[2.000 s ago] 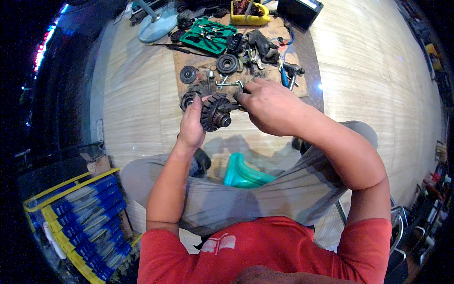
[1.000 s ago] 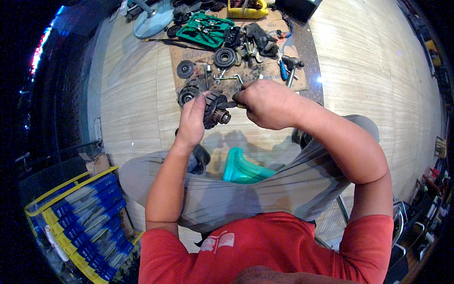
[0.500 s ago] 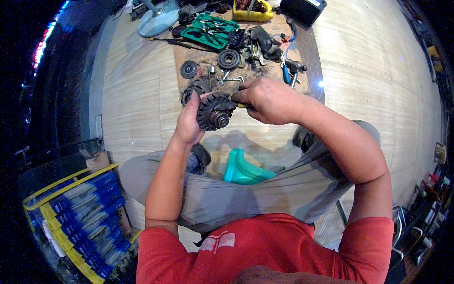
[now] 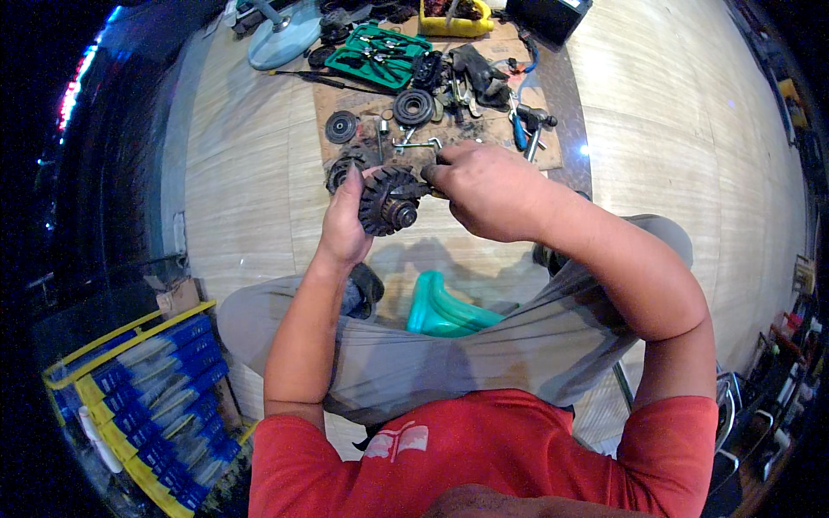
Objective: The person holds and handles various components of an alternator by hand, including the rotor and housing pieces, while sitting on the floor among several tools and mechanical parts.
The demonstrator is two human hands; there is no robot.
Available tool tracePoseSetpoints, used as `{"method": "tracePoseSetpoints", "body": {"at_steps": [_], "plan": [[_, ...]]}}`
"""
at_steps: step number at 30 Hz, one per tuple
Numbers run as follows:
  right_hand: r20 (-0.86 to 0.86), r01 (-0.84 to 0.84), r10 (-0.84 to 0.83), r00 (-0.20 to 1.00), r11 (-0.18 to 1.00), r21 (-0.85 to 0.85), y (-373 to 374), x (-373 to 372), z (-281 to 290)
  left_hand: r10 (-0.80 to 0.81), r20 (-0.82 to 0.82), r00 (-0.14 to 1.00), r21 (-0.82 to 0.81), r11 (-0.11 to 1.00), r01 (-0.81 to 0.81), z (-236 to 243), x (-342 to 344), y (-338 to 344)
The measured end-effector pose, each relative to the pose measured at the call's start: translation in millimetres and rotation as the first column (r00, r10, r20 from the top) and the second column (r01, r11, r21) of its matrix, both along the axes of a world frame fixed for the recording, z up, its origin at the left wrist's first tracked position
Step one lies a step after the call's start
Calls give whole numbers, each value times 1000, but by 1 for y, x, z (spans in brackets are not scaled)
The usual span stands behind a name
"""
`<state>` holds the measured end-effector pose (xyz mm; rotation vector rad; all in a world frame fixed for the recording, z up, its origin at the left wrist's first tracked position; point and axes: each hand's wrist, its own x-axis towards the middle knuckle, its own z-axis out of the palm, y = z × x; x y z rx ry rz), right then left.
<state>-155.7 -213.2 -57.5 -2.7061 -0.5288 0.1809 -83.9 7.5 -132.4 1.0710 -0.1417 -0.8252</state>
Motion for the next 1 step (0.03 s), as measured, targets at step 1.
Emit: {"method": "tracePoseSetpoints", "body": {"at_steps": [1], "plan": [[-10,11,-11,1000,1000,-10,0,-1,1,9,3,1000,11,1000,-9,-2,1,0]]}}
